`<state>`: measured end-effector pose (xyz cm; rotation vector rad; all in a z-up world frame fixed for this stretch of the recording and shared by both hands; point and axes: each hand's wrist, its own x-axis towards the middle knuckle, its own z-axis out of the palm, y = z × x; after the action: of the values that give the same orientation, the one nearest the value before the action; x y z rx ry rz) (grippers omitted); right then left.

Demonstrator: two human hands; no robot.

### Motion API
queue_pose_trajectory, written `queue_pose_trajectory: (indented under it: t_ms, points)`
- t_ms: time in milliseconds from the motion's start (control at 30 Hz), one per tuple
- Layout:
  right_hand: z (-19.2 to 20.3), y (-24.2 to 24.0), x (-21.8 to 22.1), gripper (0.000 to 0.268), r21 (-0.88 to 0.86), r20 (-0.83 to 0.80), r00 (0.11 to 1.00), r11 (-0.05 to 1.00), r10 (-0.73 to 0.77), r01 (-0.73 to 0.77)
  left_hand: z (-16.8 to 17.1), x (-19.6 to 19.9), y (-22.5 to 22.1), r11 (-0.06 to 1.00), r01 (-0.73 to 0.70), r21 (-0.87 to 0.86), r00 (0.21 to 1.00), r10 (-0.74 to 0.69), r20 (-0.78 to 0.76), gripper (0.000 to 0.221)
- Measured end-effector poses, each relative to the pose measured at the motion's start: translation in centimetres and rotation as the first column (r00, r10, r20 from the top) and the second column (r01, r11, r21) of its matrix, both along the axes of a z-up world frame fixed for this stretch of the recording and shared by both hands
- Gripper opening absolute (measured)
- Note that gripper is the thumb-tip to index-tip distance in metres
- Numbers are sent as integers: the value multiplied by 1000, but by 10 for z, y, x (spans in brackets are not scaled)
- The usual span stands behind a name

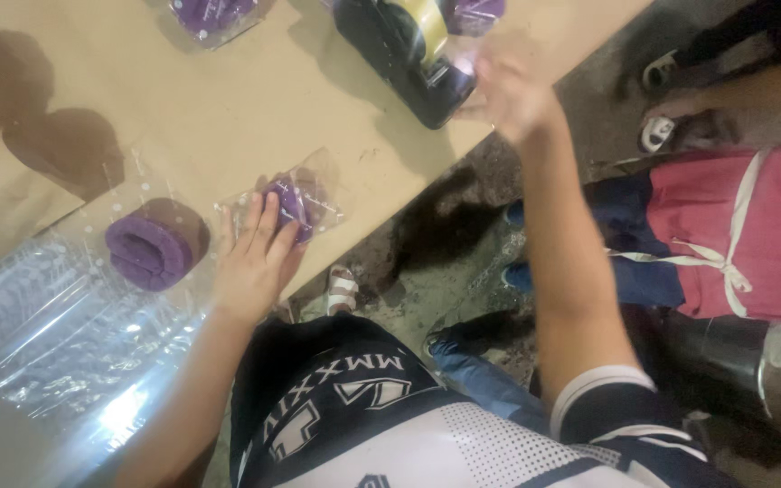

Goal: The person wraps individual purple soap bars in plastic film and secures them with tape before placing them onto a row of other wrapped bars.

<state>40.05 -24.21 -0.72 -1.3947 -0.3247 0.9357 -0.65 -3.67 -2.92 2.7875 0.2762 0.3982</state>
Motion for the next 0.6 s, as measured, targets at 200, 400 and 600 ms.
queue_pose_trajectory:
  t_ms: [200,400,600]
  points:
    - [-57,-30,-54,23,165,-272,945,958,-183,233,2,-8,4,998,48,-33,998,-49,-49,35]
    - [-6,-5,-197,22,12,-89,980,984,-175,177,1,-9,11,992,99,-83,990,-107,-89,26]
    - [33,63,-304,19,33,52,973,973,225,-227,-9,-11,14,977,117,-177,988,-132,-79,25]
